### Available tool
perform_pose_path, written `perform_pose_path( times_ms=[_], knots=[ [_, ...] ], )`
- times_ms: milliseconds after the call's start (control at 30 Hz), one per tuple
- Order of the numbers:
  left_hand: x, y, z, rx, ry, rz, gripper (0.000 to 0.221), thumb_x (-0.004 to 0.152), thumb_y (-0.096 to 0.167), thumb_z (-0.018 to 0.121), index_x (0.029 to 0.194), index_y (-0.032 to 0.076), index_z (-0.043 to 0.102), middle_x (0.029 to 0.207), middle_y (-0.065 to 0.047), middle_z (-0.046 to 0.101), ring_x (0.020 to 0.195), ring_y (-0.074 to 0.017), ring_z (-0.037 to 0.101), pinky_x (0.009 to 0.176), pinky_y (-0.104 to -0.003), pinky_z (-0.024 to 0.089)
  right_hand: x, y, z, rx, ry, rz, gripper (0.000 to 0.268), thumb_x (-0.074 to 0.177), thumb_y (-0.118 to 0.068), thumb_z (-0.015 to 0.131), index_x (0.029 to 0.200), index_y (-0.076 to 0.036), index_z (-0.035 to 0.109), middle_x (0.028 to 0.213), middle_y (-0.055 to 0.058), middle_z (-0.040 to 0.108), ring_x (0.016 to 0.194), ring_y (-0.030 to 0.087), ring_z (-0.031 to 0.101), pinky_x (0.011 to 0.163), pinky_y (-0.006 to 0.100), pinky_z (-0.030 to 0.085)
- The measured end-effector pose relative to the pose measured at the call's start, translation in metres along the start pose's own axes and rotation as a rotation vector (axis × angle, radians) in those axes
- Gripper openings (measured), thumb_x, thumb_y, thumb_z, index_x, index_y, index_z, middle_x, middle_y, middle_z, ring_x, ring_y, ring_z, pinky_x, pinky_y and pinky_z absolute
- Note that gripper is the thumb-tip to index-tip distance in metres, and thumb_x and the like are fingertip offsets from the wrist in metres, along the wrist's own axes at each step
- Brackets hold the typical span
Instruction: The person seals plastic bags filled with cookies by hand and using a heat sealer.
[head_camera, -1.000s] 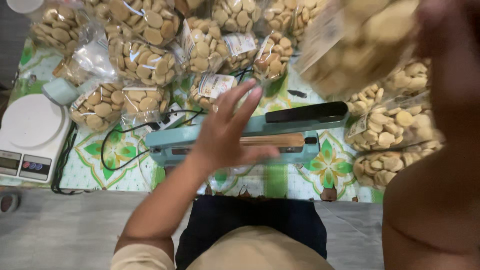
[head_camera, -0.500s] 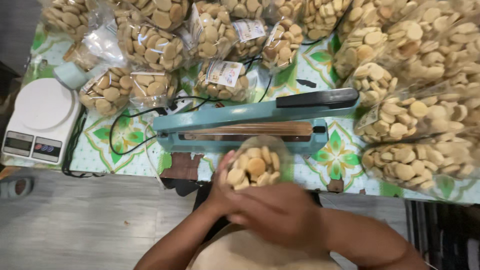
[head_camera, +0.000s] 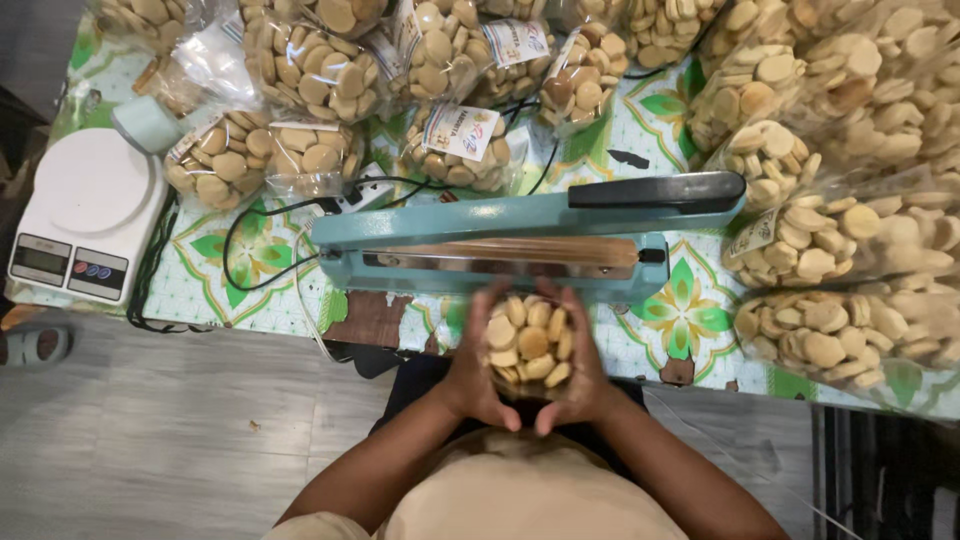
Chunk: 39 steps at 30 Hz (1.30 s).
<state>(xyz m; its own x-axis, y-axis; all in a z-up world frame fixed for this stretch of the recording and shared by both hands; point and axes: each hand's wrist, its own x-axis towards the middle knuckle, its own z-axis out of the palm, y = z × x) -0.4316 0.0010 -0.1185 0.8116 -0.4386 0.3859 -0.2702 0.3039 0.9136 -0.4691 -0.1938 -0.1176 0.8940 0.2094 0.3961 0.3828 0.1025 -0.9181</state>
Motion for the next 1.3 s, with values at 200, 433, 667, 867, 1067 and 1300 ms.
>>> perform_pose_path(
  times_ms=[200, 433, 667, 867, 1067, 1300],
  knots=[
    [0.002, 0.0, 0.006, 0.87, 0.046, 0.219, 0.119, 0.084, 0.084, 0.033, 0.167, 0.006, -0.001, 0.168, -0.026, 0.019, 0.158, -0.0517, 0.017, 0.13, -0.064, 0.009, 0.008, -0.01, -0.001, -0.282, -0.04, 0.125, 0.159, 0.048, -0.067, 0.091, 0.167, -0.012, 0.001, 0.17, 0.025, 0.023, 0.157, 0.04, 0.031, 0.13, 0.051, 0.029],
    [0.021, 0.007, -0.014, 0.471, 0.09, 0.096, 0.068, 0.113, 0.048, 0.028, 0.161, 0.0, 0.023, 0.165, -0.025, 0.035, 0.156, -0.0415, 0.032, 0.13, -0.049, 0.023, 0.046, -0.053, -0.01, -0.425, -0.06, -0.196, 0.13, 0.083, -0.063, 0.089, 0.165, -0.025, -0.003, 0.166, 0.029, 0.018, 0.158, 0.043, 0.02, 0.126, 0.056, 0.025],
    [0.04, -0.003, -0.018, 0.198, 0.172, 0.022, 0.023, 0.109, 0.012, 0.056, 0.128, 0.003, 0.065, 0.133, -0.015, 0.07, 0.125, -0.0262, 0.069, 0.108, -0.036, 0.053, 0.078, -0.133, -0.014, -1.165, -0.36, -0.348, 0.03, 0.08, -0.021, 0.081, 0.109, -0.026, 0.074, 0.14, -0.002, 0.057, 0.129, 0.028, 0.048, 0.107, 0.055, 0.032],
    [0.044, 0.008, -0.005, 0.153, 0.287, -0.043, 0.012, 0.106, 0.009, 0.061, 0.113, 0.002, 0.068, 0.119, -0.013, 0.075, 0.111, -0.024, 0.073, 0.1, -0.035, 0.057, 0.101, -0.152, -0.016, -1.262, -0.462, -0.324, 0.028, 0.073, -0.017, 0.077, 0.1, -0.025, 0.075, 0.13, -0.006, 0.062, 0.118, 0.025, 0.053, 0.096, 0.055, 0.031],
    [0.046, 0.013, 0.006, 0.389, 0.401, 0.152, 0.009, 0.107, 0.011, 0.06, 0.109, 0.003, 0.063, 0.114, -0.014, 0.074, 0.108, -0.0269, 0.073, 0.097, -0.036, 0.058, 0.105, -0.162, -0.007, -1.261, -0.463, -0.654, 0.025, 0.086, -0.023, 0.072, 0.111, -0.025, 0.075, 0.124, -0.009, 0.061, 0.119, 0.02, 0.052, 0.098, 0.052, 0.03],
    [0.05, 0.007, 0.01, 0.347, 0.441, -0.064, 0.011, 0.102, 0.01, 0.065, 0.111, 0.004, 0.064, 0.106, -0.013, 0.076, 0.093, -0.0239, 0.076, 0.085, -0.036, 0.061, 0.109, -0.144, -0.009, -1.192, -0.447, -0.403, 0.022, 0.084, -0.015, 0.071, 0.104, -0.023, 0.072, 0.109, -0.01, 0.068, 0.113, 0.016, 0.059, 0.099, 0.052, 0.03]
  ],
)
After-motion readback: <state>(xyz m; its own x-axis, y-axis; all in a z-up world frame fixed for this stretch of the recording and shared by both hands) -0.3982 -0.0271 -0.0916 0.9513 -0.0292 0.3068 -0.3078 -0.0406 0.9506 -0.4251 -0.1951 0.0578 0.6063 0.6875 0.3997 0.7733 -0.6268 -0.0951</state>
